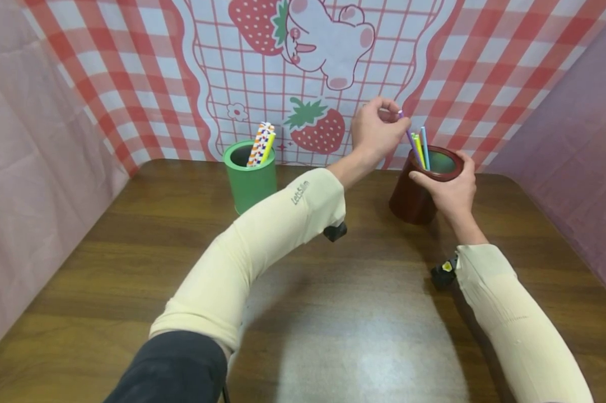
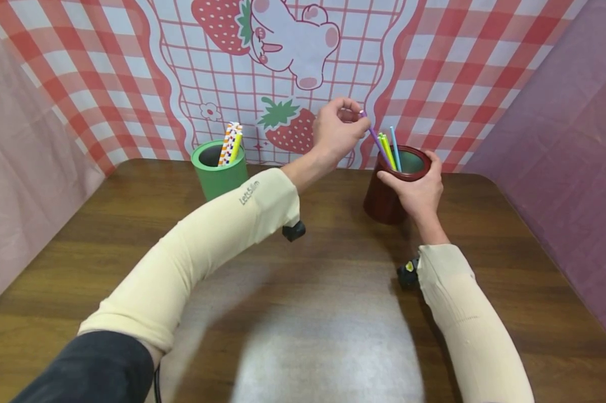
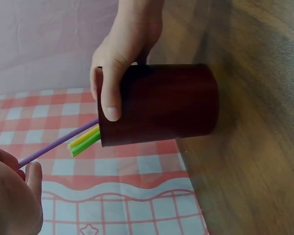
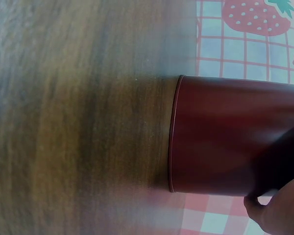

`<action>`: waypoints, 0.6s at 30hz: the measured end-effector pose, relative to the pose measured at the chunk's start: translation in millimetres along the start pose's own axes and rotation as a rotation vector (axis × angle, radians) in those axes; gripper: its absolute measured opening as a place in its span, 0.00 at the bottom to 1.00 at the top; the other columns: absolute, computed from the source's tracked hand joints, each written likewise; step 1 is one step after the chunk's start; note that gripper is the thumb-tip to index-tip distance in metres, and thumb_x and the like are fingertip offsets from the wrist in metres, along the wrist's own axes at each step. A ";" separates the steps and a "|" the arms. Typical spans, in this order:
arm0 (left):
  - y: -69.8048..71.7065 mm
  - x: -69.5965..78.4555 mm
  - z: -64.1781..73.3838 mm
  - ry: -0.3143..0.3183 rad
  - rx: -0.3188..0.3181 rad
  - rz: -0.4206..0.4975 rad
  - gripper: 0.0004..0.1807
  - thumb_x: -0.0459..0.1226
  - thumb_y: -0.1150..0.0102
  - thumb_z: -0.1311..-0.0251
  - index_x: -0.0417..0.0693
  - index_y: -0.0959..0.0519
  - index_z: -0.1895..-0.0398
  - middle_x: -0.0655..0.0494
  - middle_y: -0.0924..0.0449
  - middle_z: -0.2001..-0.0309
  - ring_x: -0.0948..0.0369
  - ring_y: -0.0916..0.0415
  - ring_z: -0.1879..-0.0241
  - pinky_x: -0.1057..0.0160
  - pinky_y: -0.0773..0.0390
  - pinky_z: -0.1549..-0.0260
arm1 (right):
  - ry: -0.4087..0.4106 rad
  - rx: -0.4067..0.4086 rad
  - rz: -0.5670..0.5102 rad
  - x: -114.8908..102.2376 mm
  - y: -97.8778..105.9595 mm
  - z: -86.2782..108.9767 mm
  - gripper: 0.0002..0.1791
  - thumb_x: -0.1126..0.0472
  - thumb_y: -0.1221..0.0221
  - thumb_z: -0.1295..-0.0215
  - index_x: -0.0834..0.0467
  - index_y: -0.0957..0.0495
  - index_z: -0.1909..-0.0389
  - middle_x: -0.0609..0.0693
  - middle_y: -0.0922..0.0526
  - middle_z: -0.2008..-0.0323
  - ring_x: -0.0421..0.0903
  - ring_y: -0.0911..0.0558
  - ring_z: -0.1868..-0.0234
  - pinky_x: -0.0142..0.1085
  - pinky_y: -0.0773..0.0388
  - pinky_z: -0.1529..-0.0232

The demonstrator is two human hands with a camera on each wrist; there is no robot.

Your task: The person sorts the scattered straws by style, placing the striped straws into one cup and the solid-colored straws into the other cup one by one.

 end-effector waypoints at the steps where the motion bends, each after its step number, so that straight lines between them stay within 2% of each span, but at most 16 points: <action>1: -0.3 -1.0 0.1 0.010 -0.003 -0.002 0.09 0.38 0.32 0.47 0.54 0.24 0.66 0.67 0.19 0.69 0.73 0.23 0.70 0.76 0.27 0.73 | 0.001 0.006 0.001 -0.2 -0.3 -0.3 0.55 0.39 0.27 0.57 0.48 0.46 0.30 0.50 0.35 0.34 0.45 0.34 0.37 0.39 0.34 0.37; 4: 1.3 -3.0 0.3 0.027 -0.011 -0.002 0.09 0.38 0.33 0.46 0.54 0.24 0.64 0.66 0.20 0.69 0.71 0.23 0.71 0.75 0.26 0.74 | -0.001 0.011 0.000 -1.0 -1.1 -1.5 0.55 0.39 0.27 0.57 0.47 0.46 0.30 0.50 0.35 0.34 0.45 0.34 0.37 0.39 0.34 0.37; 11: 6.7 -7.5 -0.7 0.021 -0.024 0.041 0.10 0.35 0.34 0.45 0.51 0.24 0.63 0.63 0.20 0.67 0.69 0.23 0.70 0.75 0.24 0.75 | -0.001 -0.005 -0.015 -1.4 -1.3 -2.0 0.55 0.38 0.28 0.56 0.47 0.47 0.29 0.49 0.36 0.33 0.45 0.35 0.36 0.40 0.34 0.35; 18: 11.9 -16.3 -0.7 0.040 -0.023 -0.023 0.10 0.38 0.33 0.47 0.52 0.23 0.63 0.66 0.20 0.68 0.70 0.24 0.68 0.74 0.25 0.72 | -0.017 -0.019 -0.021 0.5 0.4 0.2 0.54 0.38 0.29 0.54 0.47 0.48 0.29 0.49 0.37 0.33 0.46 0.36 0.36 0.41 0.34 0.35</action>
Point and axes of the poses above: each hand's wrist, its own z-axis away from the middle knuckle, its own y-axis out of the back of the hand, x = y × z, the point moved 3 cm from there along -z, towards the middle knuckle
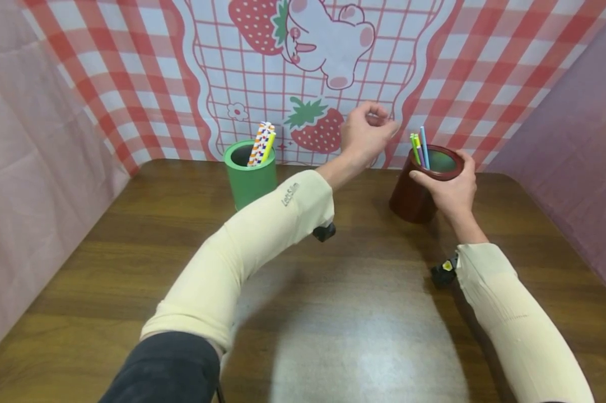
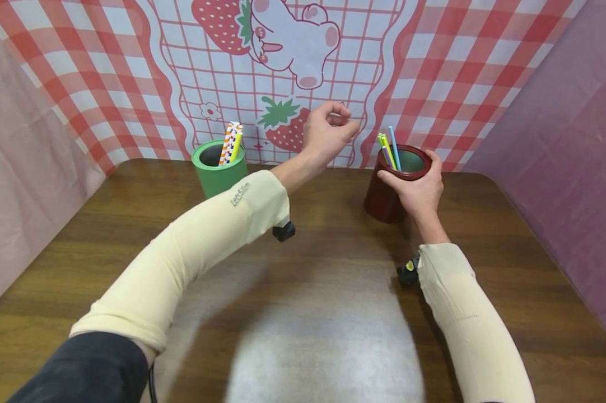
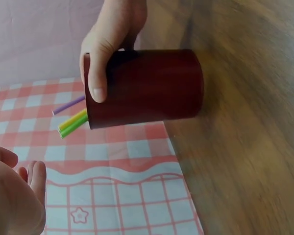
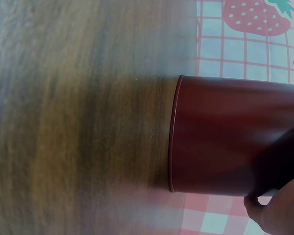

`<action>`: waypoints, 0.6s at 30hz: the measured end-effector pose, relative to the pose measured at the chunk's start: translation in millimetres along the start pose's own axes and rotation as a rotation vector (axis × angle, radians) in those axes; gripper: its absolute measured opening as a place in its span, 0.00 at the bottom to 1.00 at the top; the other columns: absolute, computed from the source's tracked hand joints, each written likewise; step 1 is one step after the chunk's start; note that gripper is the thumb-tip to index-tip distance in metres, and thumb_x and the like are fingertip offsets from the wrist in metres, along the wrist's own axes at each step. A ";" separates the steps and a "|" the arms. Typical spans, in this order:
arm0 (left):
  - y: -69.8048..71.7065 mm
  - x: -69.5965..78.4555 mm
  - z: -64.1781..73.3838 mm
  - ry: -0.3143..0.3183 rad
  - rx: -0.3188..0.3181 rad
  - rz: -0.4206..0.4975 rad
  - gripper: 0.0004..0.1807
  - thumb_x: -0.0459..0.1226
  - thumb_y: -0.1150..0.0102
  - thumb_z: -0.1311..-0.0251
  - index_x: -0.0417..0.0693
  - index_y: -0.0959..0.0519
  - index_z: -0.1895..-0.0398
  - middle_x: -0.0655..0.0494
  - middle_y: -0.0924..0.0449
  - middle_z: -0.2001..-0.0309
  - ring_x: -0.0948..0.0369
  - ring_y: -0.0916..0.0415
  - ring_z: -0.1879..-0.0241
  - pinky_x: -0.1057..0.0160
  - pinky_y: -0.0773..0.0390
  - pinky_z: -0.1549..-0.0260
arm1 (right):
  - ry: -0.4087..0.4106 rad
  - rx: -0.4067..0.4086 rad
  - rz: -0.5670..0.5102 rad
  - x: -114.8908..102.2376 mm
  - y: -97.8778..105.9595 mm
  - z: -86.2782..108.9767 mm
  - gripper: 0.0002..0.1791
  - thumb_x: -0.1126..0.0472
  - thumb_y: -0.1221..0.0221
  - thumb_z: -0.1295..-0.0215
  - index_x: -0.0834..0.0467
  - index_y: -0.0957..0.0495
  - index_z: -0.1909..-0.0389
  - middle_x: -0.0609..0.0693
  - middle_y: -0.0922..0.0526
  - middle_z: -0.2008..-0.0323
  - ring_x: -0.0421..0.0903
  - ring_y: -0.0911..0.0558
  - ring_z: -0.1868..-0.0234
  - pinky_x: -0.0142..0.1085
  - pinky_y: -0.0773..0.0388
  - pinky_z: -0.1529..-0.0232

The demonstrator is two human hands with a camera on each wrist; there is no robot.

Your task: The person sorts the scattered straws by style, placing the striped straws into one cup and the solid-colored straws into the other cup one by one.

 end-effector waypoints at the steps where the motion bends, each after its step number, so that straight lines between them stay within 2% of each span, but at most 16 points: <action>1: 2.0 -1.6 -0.2 0.003 0.003 -0.011 0.09 0.38 0.33 0.47 0.53 0.23 0.64 0.66 0.20 0.68 0.70 0.24 0.68 0.74 0.25 0.72 | 0.002 0.000 0.000 -0.5 -0.2 -0.1 0.55 0.38 0.29 0.54 0.47 0.48 0.29 0.49 0.37 0.33 0.46 0.36 0.36 0.41 0.34 0.35; 9: 16.0 -16.0 -1.3 0.028 0.005 -0.052 0.09 0.39 0.32 0.47 0.54 0.23 0.66 0.64 0.19 0.68 0.68 0.24 0.67 0.73 0.26 0.70 | 0.000 0.017 0.025 -2.0 -0.7 0.8 0.55 0.38 0.29 0.56 0.47 0.47 0.29 0.49 0.37 0.33 0.46 0.35 0.35 0.42 0.34 0.36; 14: 25.2 -17.2 -1.7 0.005 -0.020 -0.037 0.09 0.38 0.33 0.47 0.51 0.23 0.65 0.62 0.19 0.67 0.67 0.23 0.67 0.72 0.25 0.71 | -0.011 0.015 0.030 -0.2 0.4 1.8 0.55 0.37 0.29 0.55 0.46 0.47 0.29 0.49 0.37 0.32 0.46 0.36 0.35 0.43 0.34 0.36; 18: 39.3 -16.0 -2.7 -0.013 -0.027 -0.024 0.08 0.37 0.34 0.47 0.51 0.22 0.64 0.60 0.19 0.66 0.66 0.23 0.67 0.72 0.25 0.70 | -0.009 -0.003 0.025 -0.2 0.2 0.9 0.54 0.37 0.30 0.53 0.46 0.48 0.29 0.49 0.38 0.32 0.46 0.37 0.35 0.44 0.33 0.36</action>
Point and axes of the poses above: each hand's wrist, its own z-axis away from the middle knuckle, its own y-axis out of the back of the hand, x = y × z, the point moved 3 cm from there along -z, towards the middle knuckle
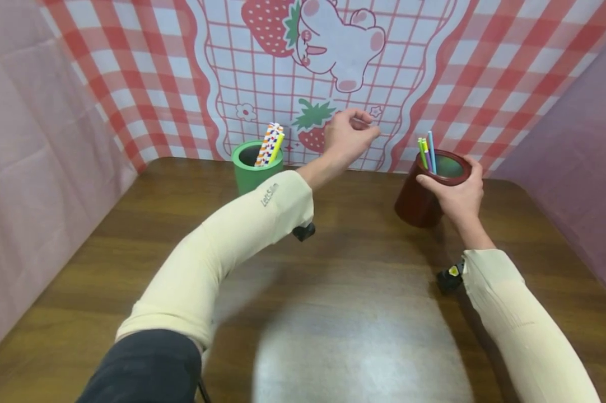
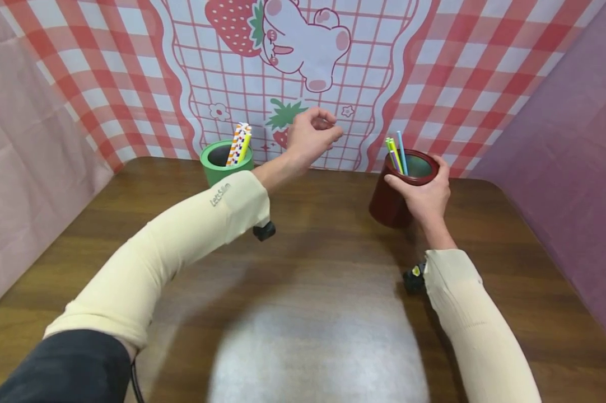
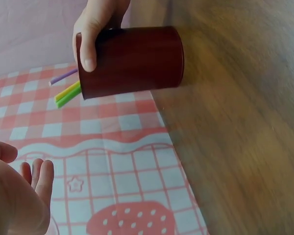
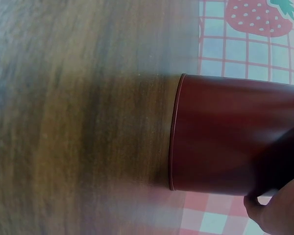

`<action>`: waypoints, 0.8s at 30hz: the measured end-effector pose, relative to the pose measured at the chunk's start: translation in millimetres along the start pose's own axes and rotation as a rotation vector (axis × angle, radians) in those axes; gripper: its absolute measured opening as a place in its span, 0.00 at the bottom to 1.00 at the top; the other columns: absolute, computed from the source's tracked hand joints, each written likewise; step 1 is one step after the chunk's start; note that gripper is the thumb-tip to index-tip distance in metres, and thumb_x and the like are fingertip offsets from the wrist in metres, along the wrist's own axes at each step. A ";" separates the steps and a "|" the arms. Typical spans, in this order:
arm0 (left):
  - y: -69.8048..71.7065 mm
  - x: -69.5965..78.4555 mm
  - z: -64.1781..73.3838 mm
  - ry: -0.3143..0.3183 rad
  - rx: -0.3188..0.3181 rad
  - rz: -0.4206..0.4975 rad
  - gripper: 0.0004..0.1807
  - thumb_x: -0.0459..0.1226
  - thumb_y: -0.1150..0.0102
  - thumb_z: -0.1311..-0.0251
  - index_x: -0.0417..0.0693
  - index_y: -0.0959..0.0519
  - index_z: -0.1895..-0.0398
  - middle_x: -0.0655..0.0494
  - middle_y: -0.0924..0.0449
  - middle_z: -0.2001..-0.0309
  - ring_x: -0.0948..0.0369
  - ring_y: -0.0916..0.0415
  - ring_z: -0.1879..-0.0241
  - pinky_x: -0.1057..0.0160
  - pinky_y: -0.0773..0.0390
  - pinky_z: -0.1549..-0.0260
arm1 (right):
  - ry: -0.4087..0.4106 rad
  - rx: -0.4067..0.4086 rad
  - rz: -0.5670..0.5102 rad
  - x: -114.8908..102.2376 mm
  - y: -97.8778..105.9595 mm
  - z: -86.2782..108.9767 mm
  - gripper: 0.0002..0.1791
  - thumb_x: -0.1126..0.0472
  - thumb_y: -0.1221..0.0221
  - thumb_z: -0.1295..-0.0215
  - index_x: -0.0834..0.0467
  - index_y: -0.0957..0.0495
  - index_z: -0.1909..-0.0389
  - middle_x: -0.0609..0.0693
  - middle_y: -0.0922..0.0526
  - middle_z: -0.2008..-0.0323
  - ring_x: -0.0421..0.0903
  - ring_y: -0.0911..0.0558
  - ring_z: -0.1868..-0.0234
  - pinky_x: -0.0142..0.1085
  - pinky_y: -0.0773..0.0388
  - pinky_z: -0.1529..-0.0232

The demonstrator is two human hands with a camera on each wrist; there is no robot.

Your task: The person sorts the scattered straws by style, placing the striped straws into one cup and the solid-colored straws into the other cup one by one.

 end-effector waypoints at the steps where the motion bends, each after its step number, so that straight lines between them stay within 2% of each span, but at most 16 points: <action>1: 4.0 -0.1 -0.4 -0.006 0.002 -0.001 0.08 0.37 0.35 0.47 0.51 0.22 0.64 0.60 0.19 0.66 0.66 0.23 0.66 0.72 0.25 0.69 | 0.000 -0.003 -0.001 -0.1 0.2 -0.4 0.54 0.37 0.31 0.53 0.46 0.48 0.29 0.49 0.38 0.32 0.46 0.37 0.35 0.45 0.33 0.36; 9: 39.1 -9.5 1.1 -0.006 0.005 0.014 0.08 0.35 0.35 0.46 0.50 0.23 0.64 0.58 0.18 0.64 0.64 0.22 0.64 0.71 0.23 0.67 | -0.021 -0.014 0.010 -0.4 0.3 -0.2 0.54 0.37 0.31 0.53 0.43 0.50 0.28 0.49 0.39 0.31 0.46 0.37 0.34 0.45 0.34 0.35; 12: 59.4 -16.7 4.4 0.005 -0.009 0.024 0.09 0.35 0.35 0.45 0.47 0.23 0.62 0.55 0.17 0.61 0.63 0.21 0.61 0.69 0.22 0.65 | -0.018 -0.017 0.009 -2.7 -4.1 -0.3 0.54 0.37 0.31 0.53 0.43 0.49 0.28 0.49 0.38 0.31 0.46 0.37 0.34 0.44 0.35 0.35; 17: 93.0 -28.5 11.1 0.048 -0.047 0.101 0.09 0.34 0.37 0.42 0.45 0.24 0.60 0.51 0.18 0.59 0.60 0.21 0.60 0.62 0.20 0.59 | -0.004 -0.019 0.011 -4.6 -7.4 -0.7 0.54 0.37 0.30 0.54 0.44 0.49 0.29 0.50 0.38 0.32 0.46 0.36 0.35 0.43 0.34 0.35; 20: 109.7 -33.9 14.3 0.062 -0.058 0.142 0.07 0.34 0.38 0.41 0.46 0.25 0.62 0.50 0.18 0.61 0.57 0.21 0.60 0.59 0.19 0.59 | -0.013 -0.029 0.023 -3.8 -4.6 -0.1 0.53 0.37 0.31 0.52 0.44 0.50 0.28 0.50 0.39 0.31 0.47 0.37 0.34 0.44 0.35 0.34; 24: 129.9 -38.4 16.4 0.046 -0.046 0.149 0.05 0.34 0.39 0.41 0.47 0.24 0.63 0.51 0.18 0.62 0.53 0.21 0.57 0.61 0.19 0.61 | -0.014 -0.033 0.041 -1.0 0.3 1.2 0.53 0.38 0.32 0.51 0.43 0.50 0.28 0.50 0.40 0.30 0.48 0.38 0.33 0.43 0.37 0.33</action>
Point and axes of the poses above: each hand's wrist, its own z-axis away from the middle knuckle, its own y-axis out of the back of the hand, x = y × z, the point moved 3 cm from there along -z, towards the middle knuckle
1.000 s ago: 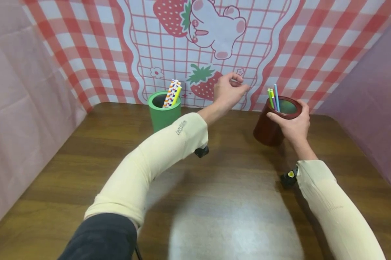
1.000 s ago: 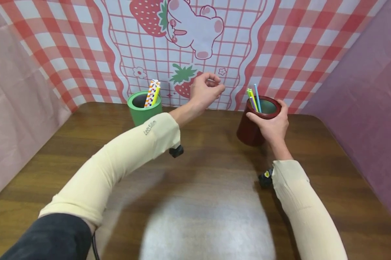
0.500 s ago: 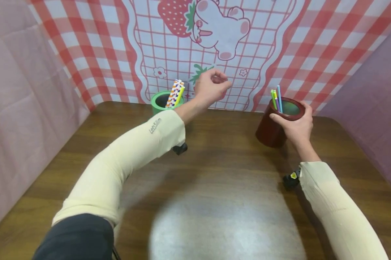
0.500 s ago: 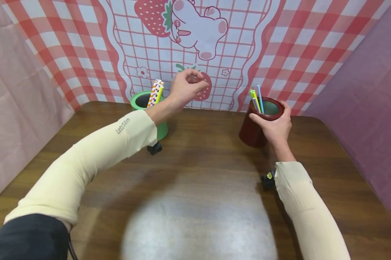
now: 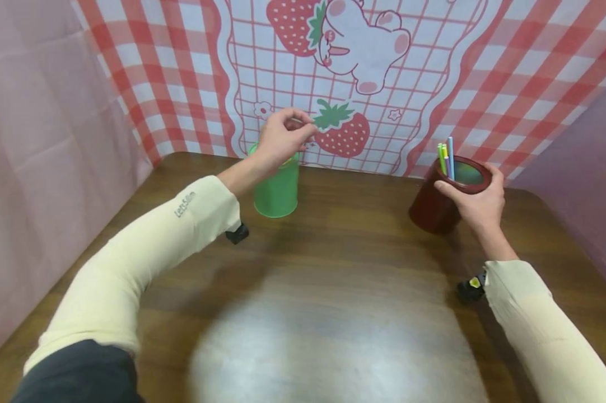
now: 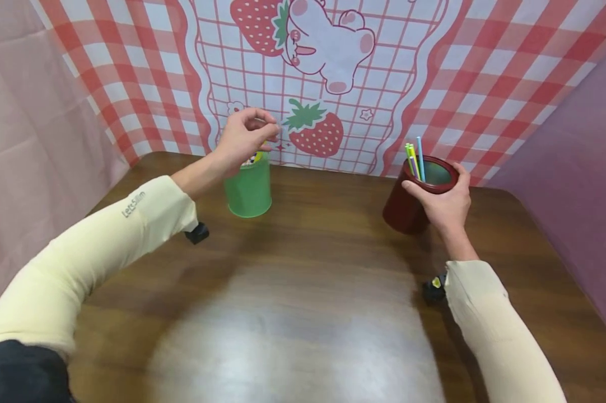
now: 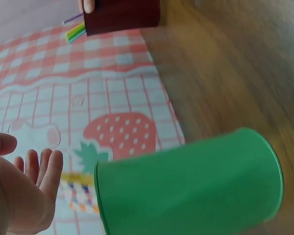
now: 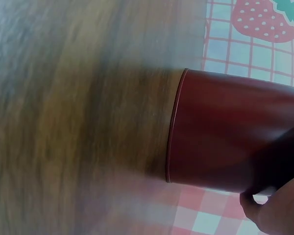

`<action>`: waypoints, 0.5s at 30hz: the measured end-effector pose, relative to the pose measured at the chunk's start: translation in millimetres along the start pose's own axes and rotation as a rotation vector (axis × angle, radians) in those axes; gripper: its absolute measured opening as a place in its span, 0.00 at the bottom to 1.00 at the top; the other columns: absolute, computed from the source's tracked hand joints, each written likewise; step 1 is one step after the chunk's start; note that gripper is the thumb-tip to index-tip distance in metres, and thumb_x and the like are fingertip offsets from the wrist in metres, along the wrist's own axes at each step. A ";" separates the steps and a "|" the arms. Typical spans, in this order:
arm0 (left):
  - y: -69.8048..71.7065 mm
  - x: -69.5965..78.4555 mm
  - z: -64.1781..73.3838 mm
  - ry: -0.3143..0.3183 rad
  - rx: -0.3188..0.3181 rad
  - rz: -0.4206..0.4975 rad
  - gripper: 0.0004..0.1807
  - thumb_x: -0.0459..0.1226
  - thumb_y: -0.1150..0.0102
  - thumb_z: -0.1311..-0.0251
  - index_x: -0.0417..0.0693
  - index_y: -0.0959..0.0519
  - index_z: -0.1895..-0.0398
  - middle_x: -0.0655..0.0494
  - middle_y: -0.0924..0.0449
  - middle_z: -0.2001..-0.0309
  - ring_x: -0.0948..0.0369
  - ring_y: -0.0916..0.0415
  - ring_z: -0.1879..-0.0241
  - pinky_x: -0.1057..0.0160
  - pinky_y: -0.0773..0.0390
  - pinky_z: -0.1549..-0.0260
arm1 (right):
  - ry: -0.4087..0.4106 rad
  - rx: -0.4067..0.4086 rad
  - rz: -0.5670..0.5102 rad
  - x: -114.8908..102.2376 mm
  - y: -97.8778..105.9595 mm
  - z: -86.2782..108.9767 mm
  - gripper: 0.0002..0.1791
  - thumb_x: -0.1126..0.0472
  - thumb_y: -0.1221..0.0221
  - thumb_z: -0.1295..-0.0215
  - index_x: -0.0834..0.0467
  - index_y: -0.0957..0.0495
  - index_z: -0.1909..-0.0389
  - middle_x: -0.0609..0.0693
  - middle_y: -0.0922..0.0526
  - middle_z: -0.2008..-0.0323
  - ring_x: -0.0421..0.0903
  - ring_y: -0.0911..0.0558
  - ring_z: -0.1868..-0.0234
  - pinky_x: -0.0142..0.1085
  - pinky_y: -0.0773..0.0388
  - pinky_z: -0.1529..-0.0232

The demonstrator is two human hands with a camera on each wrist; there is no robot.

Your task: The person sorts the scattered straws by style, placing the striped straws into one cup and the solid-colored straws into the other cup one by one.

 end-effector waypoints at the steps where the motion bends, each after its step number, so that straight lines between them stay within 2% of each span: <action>1: 4.3 0.0 1.0 -0.008 0.006 -0.011 0.05 0.34 0.39 0.41 0.47 0.24 0.63 0.49 0.18 0.62 0.52 0.20 0.57 0.60 0.19 0.61 | 0.004 -0.007 0.007 1.2 2.0 -0.2 0.52 0.39 0.32 0.50 0.43 0.50 0.28 0.50 0.41 0.30 0.48 0.39 0.33 0.43 0.38 0.33; 5: 15.8 1.5 5.4 -0.074 0.009 -0.202 0.08 0.40 0.39 0.39 0.49 0.24 0.60 0.52 0.18 0.61 0.59 0.21 0.59 0.65 0.22 0.58 | 0.018 -0.049 0.064 9.6 21.7 2.6 0.53 0.39 0.34 0.47 0.44 0.55 0.26 0.52 0.45 0.28 0.50 0.42 0.30 0.47 0.42 0.31; 8: 25.3 3.5 7.8 -0.146 0.011 -0.369 0.10 0.43 0.39 0.40 0.50 0.23 0.60 0.57 0.17 0.61 0.65 0.23 0.61 0.67 0.27 0.57 | 0.043 -0.081 0.094 11.9 37.7 4.7 0.54 0.41 0.36 0.43 0.43 0.60 0.24 0.53 0.49 0.26 0.50 0.45 0.28 0.48 0.44 0.30; 12: 42.6 2.3 12.4 -0.205 -0.002 -0.466 0.10 0.43 0.40 0.39 0.49 0.22 0.58 0.57 0.17 0.59 0.65 0.24 0.57 0.64 0.29 0.51 | 0.105 -0.092 0.124 8.7 51.8 7.1 0.53 0.44 0.36 0.42 0.40 0.62 0.25 0.53 0.50 0.25 0.50 0.41 0.31 0.40 0.42 0.31; 15: 58.4 -2.0 18.8 -0.191 -0.006 -0.524 0.13 0.45 0.42 0.37 0.48 0.22 0.55 0.56 0.19 0.55 0.63 0.26 0.52 0.61 0.30 0.49 | 0.182 -0.111 0.169 2.6 58.9 9.6 0.51 0.46 0.37 0.41 0.40 0.60 0.24 0.53 0.51 0.25 0.53 0.42 0.30 0.46 0.43 0.32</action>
Point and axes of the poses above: each hand's wrist, its own z-axis away from the middle knuckle, its own y-axis out of the back of the hand, x = y × z, the point moved 3 cm from there along -z, towards the middle knuckle
